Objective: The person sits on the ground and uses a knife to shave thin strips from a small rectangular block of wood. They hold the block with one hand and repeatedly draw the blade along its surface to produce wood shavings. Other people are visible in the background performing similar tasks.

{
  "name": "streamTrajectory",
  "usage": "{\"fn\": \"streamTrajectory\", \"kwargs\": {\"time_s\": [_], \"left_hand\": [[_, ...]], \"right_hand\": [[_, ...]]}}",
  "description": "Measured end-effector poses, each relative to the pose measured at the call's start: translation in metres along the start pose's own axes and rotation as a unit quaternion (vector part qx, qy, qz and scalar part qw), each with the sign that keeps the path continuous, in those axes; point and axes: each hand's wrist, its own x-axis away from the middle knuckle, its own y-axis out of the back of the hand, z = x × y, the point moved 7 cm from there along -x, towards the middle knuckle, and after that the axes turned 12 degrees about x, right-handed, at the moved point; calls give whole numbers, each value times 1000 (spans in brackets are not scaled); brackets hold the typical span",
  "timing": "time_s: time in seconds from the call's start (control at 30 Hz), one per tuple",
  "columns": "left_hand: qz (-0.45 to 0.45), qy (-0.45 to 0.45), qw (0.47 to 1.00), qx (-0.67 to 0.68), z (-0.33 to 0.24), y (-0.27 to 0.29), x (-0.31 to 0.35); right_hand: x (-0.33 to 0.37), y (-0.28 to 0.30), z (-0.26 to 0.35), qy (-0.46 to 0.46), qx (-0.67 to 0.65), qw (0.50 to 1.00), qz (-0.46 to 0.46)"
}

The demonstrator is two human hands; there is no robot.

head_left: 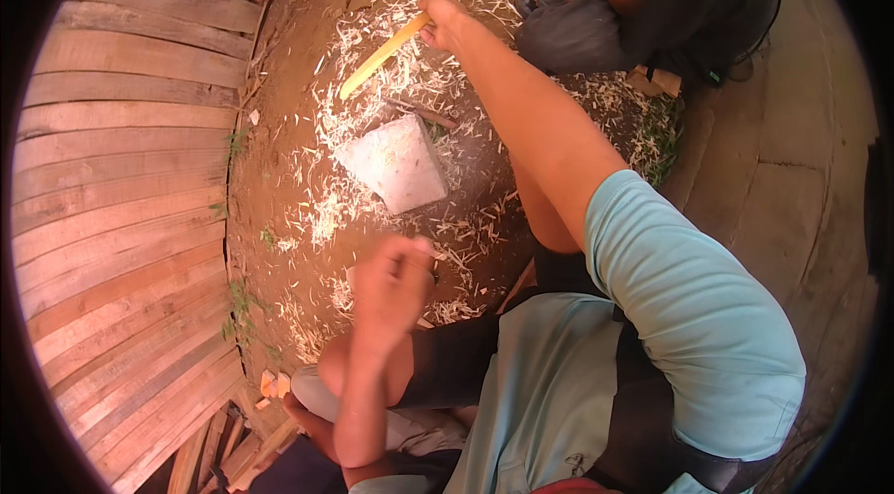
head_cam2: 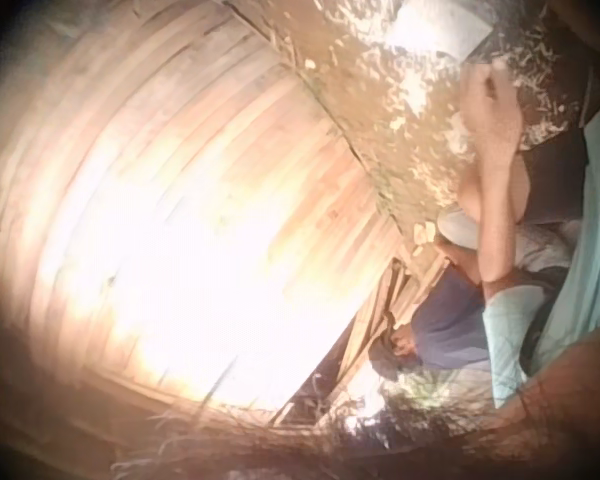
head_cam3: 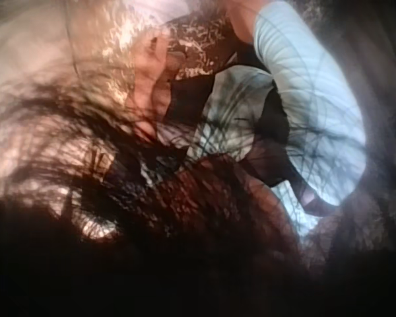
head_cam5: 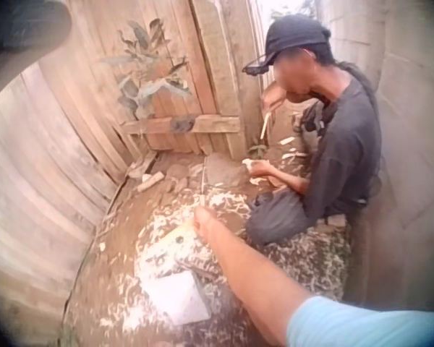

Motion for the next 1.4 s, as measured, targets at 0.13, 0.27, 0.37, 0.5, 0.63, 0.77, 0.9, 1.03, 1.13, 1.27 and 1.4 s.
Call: {"fn": "streamTrajectory", "kwargs": {"time_s": [0.13, 0.27, 0.37, 0.5, 0.63, 0.77, 0.9, 1.03, 1.13, 1.27, 1.4], "left_hand": [[-202, -105, 963, -143, 12, 90, -25], [-254, -137, 955, -72, 26, 120, -41], [-236, -198, 946, 101, 28, 119, -41], [-221, -275, 905, 239, 43, 124, -29], [-233, -192, 907, 295, 65, 143, -12], [-258, -288, 879, 279, 80, 151, -3], [-276, -236, 920, 146, 95, 140, 4], [-258, -193, 920, 222, 138, 106, -28], [-279, -188, 919, 206, 186, 73, -70], [-281, -125, 936, 172, 206, 66, -73], [-303, -74, 940, 138, 218, 78, -63]], "right_hand": [[27, -45, -6, -2, -18, 997, 77], [76, -87, -39, 55, -30, 982, 179], [112, -101, -72, 36, 33, 968, 244], [149, -106, -108, 21, 90, 954, 284], [149, -111, -134, -13, 162, 918, 362], [180, -103, -145, 41, 399, 869, 291], [131, -85, -149, 225, 547, 778, 212], [58, -56, -183, 298, 614, 674, 281], [65, -38, -206, 281, 680, 611, 292], [57, 4, -226, 108, 697, 648, 286], [80, -17, -209, 157, 705, 628, 289]]}}
